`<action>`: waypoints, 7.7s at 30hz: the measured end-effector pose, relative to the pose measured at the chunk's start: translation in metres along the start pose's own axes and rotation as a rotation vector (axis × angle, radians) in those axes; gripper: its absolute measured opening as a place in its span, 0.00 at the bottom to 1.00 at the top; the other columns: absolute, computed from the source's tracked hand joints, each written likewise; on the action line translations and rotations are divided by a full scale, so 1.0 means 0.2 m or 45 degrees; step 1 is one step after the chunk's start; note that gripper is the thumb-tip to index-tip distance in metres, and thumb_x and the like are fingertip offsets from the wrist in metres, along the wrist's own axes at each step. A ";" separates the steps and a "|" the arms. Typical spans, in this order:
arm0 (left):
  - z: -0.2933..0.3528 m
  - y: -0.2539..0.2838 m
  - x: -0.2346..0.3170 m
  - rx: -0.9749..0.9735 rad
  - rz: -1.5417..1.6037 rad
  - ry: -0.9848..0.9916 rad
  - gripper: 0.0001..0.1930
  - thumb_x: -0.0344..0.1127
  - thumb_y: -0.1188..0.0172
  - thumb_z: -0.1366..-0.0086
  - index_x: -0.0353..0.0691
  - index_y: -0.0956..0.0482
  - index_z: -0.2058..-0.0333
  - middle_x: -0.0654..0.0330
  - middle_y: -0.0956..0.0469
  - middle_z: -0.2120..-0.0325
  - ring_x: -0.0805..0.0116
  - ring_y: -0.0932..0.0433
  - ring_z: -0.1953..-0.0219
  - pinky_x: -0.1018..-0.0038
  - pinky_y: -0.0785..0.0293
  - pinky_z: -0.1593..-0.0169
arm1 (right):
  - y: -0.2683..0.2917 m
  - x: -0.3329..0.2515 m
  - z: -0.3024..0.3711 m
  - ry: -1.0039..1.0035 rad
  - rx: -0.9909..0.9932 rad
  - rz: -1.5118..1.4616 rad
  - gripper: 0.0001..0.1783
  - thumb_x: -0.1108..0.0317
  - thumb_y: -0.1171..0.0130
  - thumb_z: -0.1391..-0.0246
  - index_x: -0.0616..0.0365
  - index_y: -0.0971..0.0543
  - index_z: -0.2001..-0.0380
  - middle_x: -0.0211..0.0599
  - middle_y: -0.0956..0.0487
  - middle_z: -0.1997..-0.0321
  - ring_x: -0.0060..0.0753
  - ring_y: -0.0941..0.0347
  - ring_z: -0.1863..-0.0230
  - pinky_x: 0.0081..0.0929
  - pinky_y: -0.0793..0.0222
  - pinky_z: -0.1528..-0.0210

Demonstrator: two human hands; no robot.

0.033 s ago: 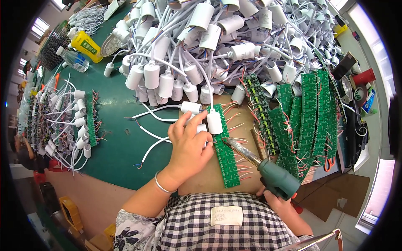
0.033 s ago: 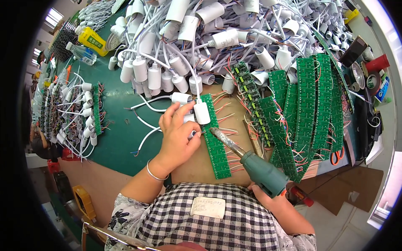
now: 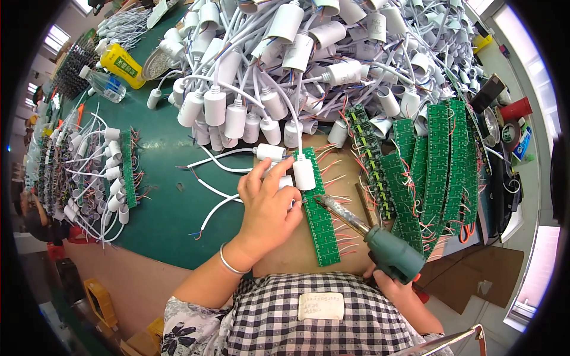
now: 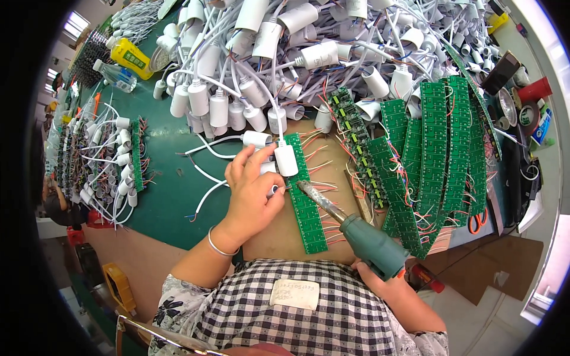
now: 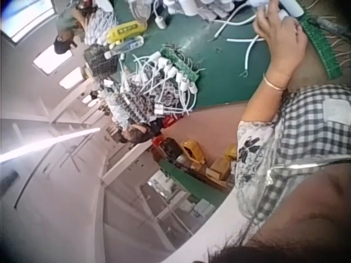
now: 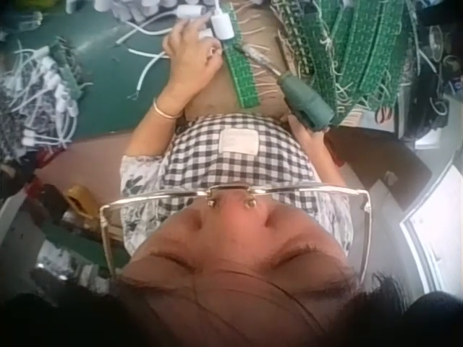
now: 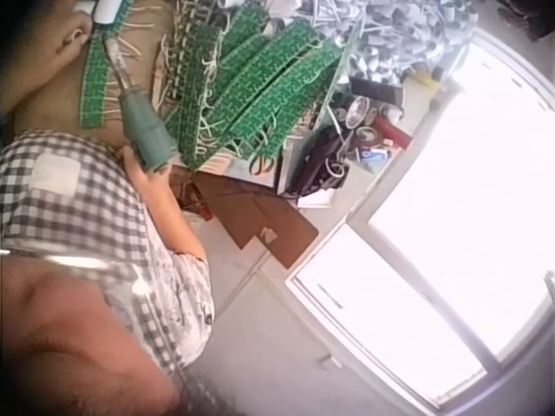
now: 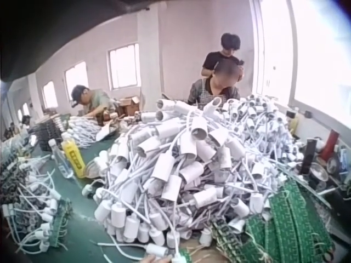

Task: The person solders components onto green circuit boards for light bulbs using a soldering iron.

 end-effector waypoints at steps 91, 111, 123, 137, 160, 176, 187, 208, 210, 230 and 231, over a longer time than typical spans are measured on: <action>0.04 0.00 0.09 0.071 -0.174 -0.187 0.07 0.32 0.35 0.53 0.51 0.24 0.75 0.73 0.31 0.49 0.62 0.36 0.44 0.50 0.51 0.49 | 0.02 0.07 0.04 0.226 -0.050 0.370 0.18 0.79 0.53 0.55 0.67 0.31 0.57 0.37 0.24 0.74 0.29 0.27 0.72 0.25 0.29 0.66; 0.06 -0.01 0.11 0.160 -0.230 -0.264 0.12 0.31 0.32 0.59 0.50 0.22 0.74 0.71 0.30 0.49 0.61 0.35 0.46 0.59 0.48 0.50 | 0.03 0.08 0.04 0.021 0.045 0.129 0.18 0.74 0.37 0.57 0.64 0.25 0.59 0.42 0.22 0.60 0.35 0.25 0.59 0.27 0.31 0.56; 0.05 -0.01 0.11 0.151 -0.219 -0.258 0.11 0.31 0.31 0.59 0.50 0.22 0.74 0.70 0.30 0.49 0.61 0.35 0.46 0.59 0.48 0.50 | 0.02 0.01 0.04 0.238 0.096 0.427 0.14 0.77 0.38 0.60 0.62 0.22 0.65 0.40 0.21 0.64 0.43 0.24 0.62 0.33 0.29 0.58; 0.07 0.02 0.14 0.138 -0.280 -0.316 0.02 0.33 0.41 0.49 0.49 0.25 0.75 0.69 0.30 0.50 0.64 0.36 0.44 0.56 0.47 0.47 | -0.01 -0.07 0.06 0.246 0.153 -0.210 0.29 0.70 0.48 0.52 0.67 0.35 0.45 0.46 0.26 0.54 0.30 0.26 0.70 0.25 0.30 0.65; -0.30 0.61 -1.62 0.566 0.946 1.167 0.23 0.53 0.56 0.32 0.45 0.36 0.47 0.53 0.25 0.71 0.71 0.29 0.81 0.79 0.36 0.82 | 0.03 -0.04 0.03 0.378 0.341 -0.352 0.28 0.70 0.47 0.52 0.72 0.36 0.48 0.48 0.26 0.55 0.30 0.27 0.77 0.25 0.29 0.76; -0.14 1.38 -0.59 0.795 0.291 0.021 0.21 0.27 0.50 0.37 0.41 0.40 0.45 0.56 0.28 0.60 0.75 0.29 0.69 0.78 0.30 0.61 | 0.01 -0.02 0.00 0.301 0.228 -0.461 0.28 0.77 0.52 0.55 0.70 0.36 0.46 0.49 0.26 0.51 0.31 0.26 0.74 0.25 0.29 0.67; 0.23 0.22 0.03 -0.117 0.500 -0.008 0.09 0.31 0.43 0.42 0.39 0.26 0.62 0.57 0.28 0.71 0.62 0.28 0.73 0.73 0.31 0.69 | 0.02 0.02 0.04 0.256 0.296 -0.390 0.30 0.64 0.42 0.51 0.72 0.34 0.48 0.40 0.23 0.74 0.29 0.27 0.73 0.23 0.33 0.67; 0.12 0.17 0.24 0.017 -0.308 -0.747 0.06 0.31 0.41 0.52 0.41 0.24 0.72 0.65 0.26 0.62 0.64 0.30 0.55 0.63 0.34 0.53 | 0.03 0.04 0.09 0.169 0.040 -0.052 0.30 0.79 0.53 0.55 0.69 0.39 0.44 0.46 0.28 0.47 0.32 0.25 0.72 0.28 0.28 0.65; 0.14 0.12 0.22 -0.017 -0.309 -0.783 0.06 0.31 0.42 0.52 0.42 0.23 0.72 0.65 0.26 0.62 0.65 0.30 0.54 0.63 0.34 0.53 | 0.03 0.04 0.10 0.181 0.035 -0.070 0.30 0.79 0.53 0.56 0.69 0.38 0.44 0.46 0.28 0.48 0.32 0.25 0.72 0.28 0.28 0.65; 0.14 0.05 0.16 0.056 -0.168 -0.586 0.10 0.28 0.37 0.58 0.43 0.24 0.72 0.65 0.26 0.61 0.59 0.30 0.54 0.56 0.37 0.52 | 0.00 0.00 0.06 0.255 -0.064 0.313 0.30 0.76 0.50 0.59 0.68 0.35 0.47 0.41 0.25 0.64 0.27 0.26 0.74 0.25 0.27 0.67; 0.14 0.04 0.15 0.055 -0.154 -0.581 0.10 0.28 0.37 0.57 0.43 0.24 0.72 0.64 0.26 0.61 0.58 0.30 0.54 0.56 0.36 0.52 | -0.01 0.01 0.06 0.251 -0.074 0.292 0.30 0.76 0.50 0.59 0.69 0.34 0.47 0.39 0.25 0.67 0.27 0.26 0.74 0.24 0.27 0.68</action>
Point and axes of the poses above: each hand's wrist, its own z-axis away from the middle knuckle, its own y-axis out of the back of the hand, x = y × z, the point moved 9 cm from there along -z, towards the middle knuckle
